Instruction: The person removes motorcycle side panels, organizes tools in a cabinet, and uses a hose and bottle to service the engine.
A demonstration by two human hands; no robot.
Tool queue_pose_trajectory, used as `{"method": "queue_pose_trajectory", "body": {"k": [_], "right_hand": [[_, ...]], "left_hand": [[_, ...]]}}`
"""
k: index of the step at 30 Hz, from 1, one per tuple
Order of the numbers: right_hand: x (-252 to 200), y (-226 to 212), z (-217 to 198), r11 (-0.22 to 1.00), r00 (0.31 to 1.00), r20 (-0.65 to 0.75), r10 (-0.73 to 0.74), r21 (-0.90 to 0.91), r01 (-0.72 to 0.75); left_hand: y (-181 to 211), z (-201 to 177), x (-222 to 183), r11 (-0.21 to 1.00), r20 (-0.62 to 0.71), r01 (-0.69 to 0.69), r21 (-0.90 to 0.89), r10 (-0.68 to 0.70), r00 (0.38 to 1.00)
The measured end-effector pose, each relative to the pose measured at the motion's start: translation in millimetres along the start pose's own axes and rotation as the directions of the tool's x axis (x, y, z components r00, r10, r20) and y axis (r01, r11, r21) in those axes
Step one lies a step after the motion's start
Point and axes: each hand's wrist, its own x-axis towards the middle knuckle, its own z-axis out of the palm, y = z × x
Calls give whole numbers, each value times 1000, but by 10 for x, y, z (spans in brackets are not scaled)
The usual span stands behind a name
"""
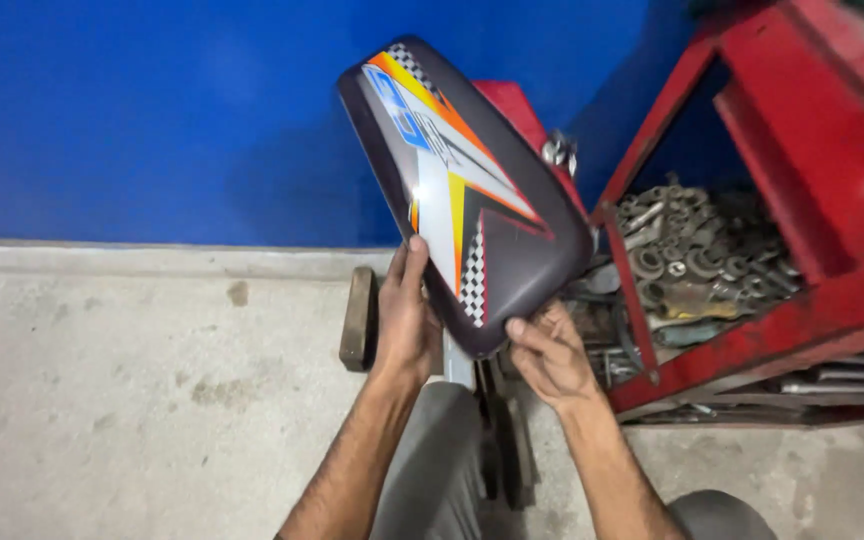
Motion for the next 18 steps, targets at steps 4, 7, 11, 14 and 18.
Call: {"method": "queue_pose_trajectory", "body": {"k": [4,7,11,14,18], "right_hand": [[-4,462,-872,975,957,-200,209,-36,-221],[47,768,-1361,916,883,-341,321,-125,-382],[-184,1100,-1841,638,733,-511,449,-392,-663],[-361,1296,-2283,620,651,-641,407,-330,-712],[-419,1450,-2672,585,615,-709,344,-351,-731]], "left_hand": [[-312,-582,215,952,-148,117,283,-77,986],[-569,-960,424,919,-224,165,357,-87,971],[-1091,-1472,609,838,-301,275,471,-140,943],[-1668,-1580,714,810,-299,341,477,-215,930],[-2393,-1867,1108,781,-244,355,514,-263,933]]}}
